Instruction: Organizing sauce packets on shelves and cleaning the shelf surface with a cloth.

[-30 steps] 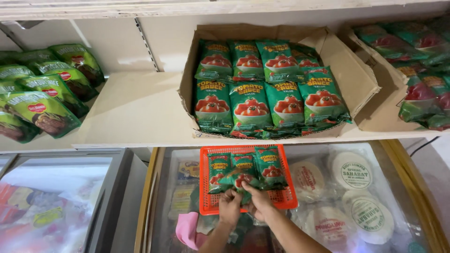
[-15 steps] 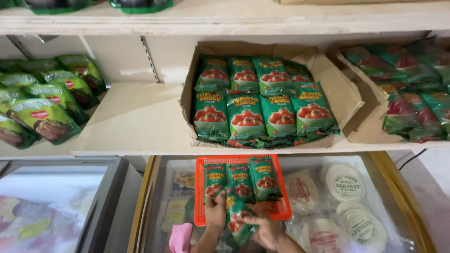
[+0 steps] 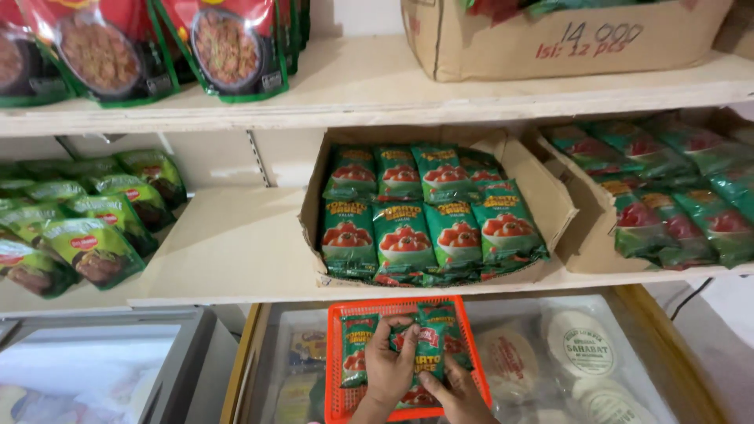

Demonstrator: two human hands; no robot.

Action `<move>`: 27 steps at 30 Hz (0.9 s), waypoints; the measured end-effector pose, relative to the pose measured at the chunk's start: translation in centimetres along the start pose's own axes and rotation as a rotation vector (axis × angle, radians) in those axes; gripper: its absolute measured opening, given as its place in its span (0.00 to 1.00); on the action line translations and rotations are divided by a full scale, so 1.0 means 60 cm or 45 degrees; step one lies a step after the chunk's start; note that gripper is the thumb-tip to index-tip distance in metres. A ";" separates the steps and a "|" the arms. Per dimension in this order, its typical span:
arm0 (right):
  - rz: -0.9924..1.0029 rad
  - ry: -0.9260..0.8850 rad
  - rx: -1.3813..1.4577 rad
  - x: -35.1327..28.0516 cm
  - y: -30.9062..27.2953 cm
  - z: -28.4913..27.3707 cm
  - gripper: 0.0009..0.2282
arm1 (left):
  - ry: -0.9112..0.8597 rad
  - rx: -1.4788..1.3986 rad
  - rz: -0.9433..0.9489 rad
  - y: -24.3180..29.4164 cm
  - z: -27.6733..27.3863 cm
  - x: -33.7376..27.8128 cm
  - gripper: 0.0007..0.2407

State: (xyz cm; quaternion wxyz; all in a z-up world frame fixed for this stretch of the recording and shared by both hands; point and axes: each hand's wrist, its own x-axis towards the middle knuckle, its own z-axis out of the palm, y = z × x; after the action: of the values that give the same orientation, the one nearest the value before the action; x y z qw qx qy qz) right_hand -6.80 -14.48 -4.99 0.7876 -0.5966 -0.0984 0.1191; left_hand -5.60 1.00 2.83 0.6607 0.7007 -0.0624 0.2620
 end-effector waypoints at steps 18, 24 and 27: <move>-0.623 0.308 -0.133 0.016 -0.238 0.019 0.17 | -0.037 0.753 0.871 0.014 -0.006 0.061 0.18; -0.473 0.357 -0.408 0.062 -0.398 0.033 0.20 | 0.045 0.829 0.956 0.030 -0.003 0.070 0.17; -0.636 0.470 -0.753 0.111 -0.450 0.031 0.13 | 0.070 0.766 0.954 0.030 0.003 0.070 0.19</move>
State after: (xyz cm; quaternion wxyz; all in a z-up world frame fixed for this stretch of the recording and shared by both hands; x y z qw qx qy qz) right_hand 0.90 -17.77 21.60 0.5916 -0.7659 -0.1273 -0.2172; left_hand -2.74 1.69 6.30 0.2903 0.7827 -0.2145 0.5070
